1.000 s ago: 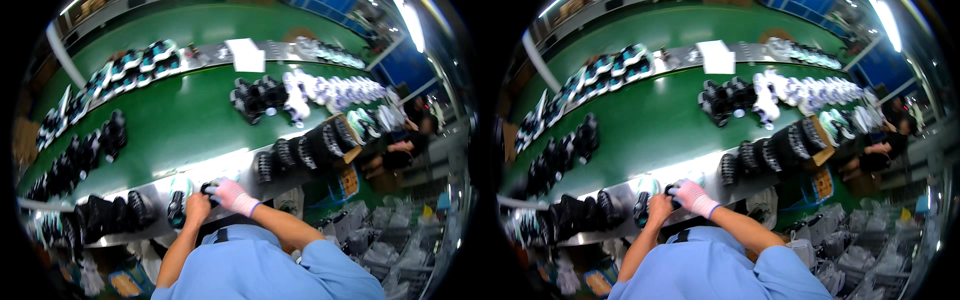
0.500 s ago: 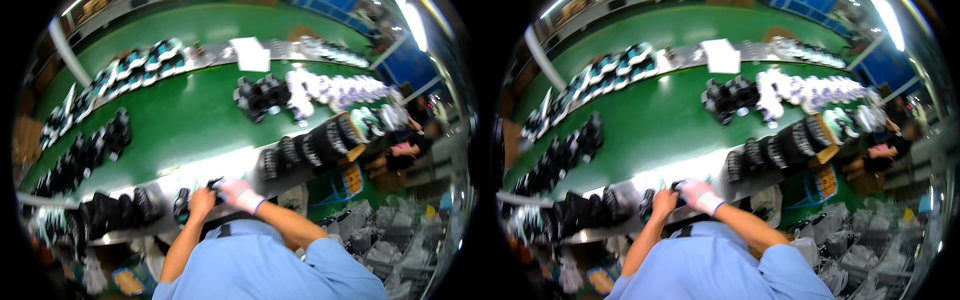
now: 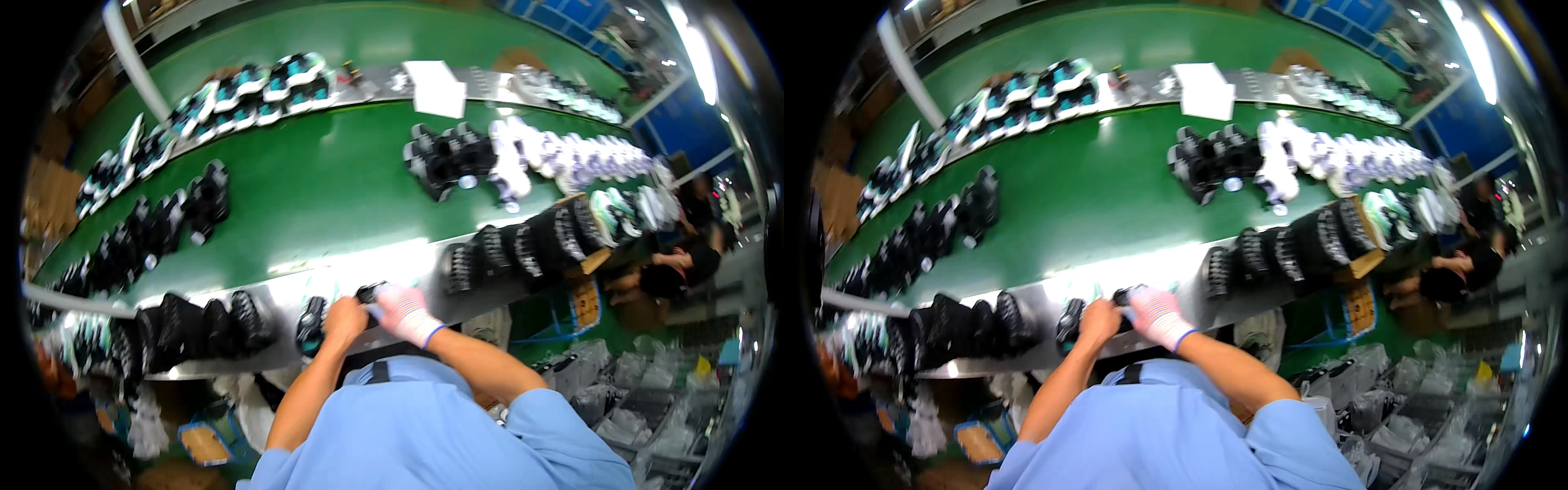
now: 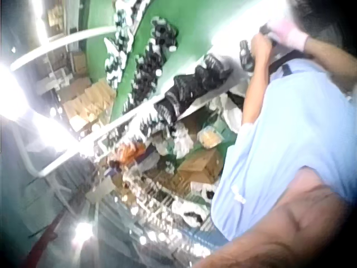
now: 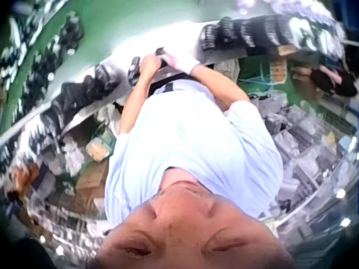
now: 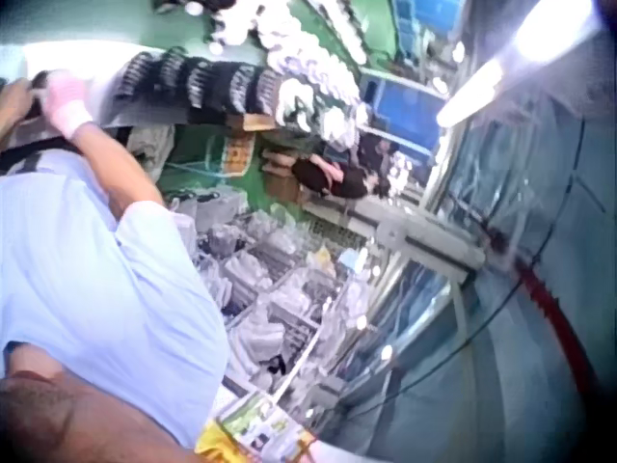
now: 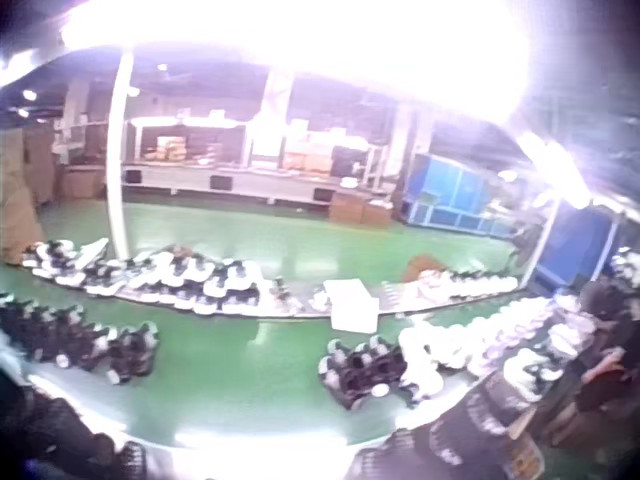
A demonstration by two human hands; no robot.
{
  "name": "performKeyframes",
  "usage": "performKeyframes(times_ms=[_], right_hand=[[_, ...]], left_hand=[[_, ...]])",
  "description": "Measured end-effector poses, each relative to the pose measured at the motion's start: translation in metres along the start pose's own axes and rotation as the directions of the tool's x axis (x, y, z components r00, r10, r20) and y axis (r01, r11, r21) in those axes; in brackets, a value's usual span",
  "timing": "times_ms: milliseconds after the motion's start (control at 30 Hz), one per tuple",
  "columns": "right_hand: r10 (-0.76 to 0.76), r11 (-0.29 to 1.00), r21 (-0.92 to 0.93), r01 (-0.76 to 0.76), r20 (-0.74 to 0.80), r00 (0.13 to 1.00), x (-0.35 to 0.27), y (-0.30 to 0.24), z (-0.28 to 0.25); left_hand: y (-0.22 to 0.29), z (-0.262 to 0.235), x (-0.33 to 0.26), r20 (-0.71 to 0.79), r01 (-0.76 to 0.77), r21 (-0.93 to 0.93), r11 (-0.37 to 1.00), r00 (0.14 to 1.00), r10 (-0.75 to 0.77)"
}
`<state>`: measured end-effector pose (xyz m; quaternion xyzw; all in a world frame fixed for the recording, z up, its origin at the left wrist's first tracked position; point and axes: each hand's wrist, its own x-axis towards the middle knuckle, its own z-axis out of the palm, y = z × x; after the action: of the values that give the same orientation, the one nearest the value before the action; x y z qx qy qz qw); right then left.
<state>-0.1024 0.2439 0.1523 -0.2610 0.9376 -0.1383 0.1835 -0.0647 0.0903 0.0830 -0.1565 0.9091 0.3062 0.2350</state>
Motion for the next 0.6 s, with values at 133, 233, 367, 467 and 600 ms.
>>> performKeyframes(times_ms=[133,233,367,467,600], right_hand=[[-0.17,0.985,-0.022,0.169,-0.188,0.967,0.001,0.014,0.019],[-0.24,0.97,-0.051,0.236,-0.112,0.964,-0.003,0.024,0.014],[0.019,0.998,0.069,-0.016,-0.043,0.999,0.002,0.016,0.015],[0.08,0.992,0.107,-0.071,-0.081,0.994,0.001,0.002,0.017],[-0.213,0.972,0.071,0.222,-0.113,0.97,-0.002,0.024,0.021]], left_hand=[[-0.006,-0.001,-0.001,-0.02,-0.014,-0.053,0.998,1.0,0.013],[-0.002,0.0,0.005,0.017,-0.027,-0.048,0.999,0.999,0.028],[-0.012,0.013,0.013,-0.092,-0.092,-0.009,0.996,0.992,0.091],[-0.022,0.011,0.011,-0.104,-0.114,-0.08,0.99,0.989,0.105],[-0.013,0.011,0.01,-0.038,-0.045,-0.05,0.998,0.998,0.043]])
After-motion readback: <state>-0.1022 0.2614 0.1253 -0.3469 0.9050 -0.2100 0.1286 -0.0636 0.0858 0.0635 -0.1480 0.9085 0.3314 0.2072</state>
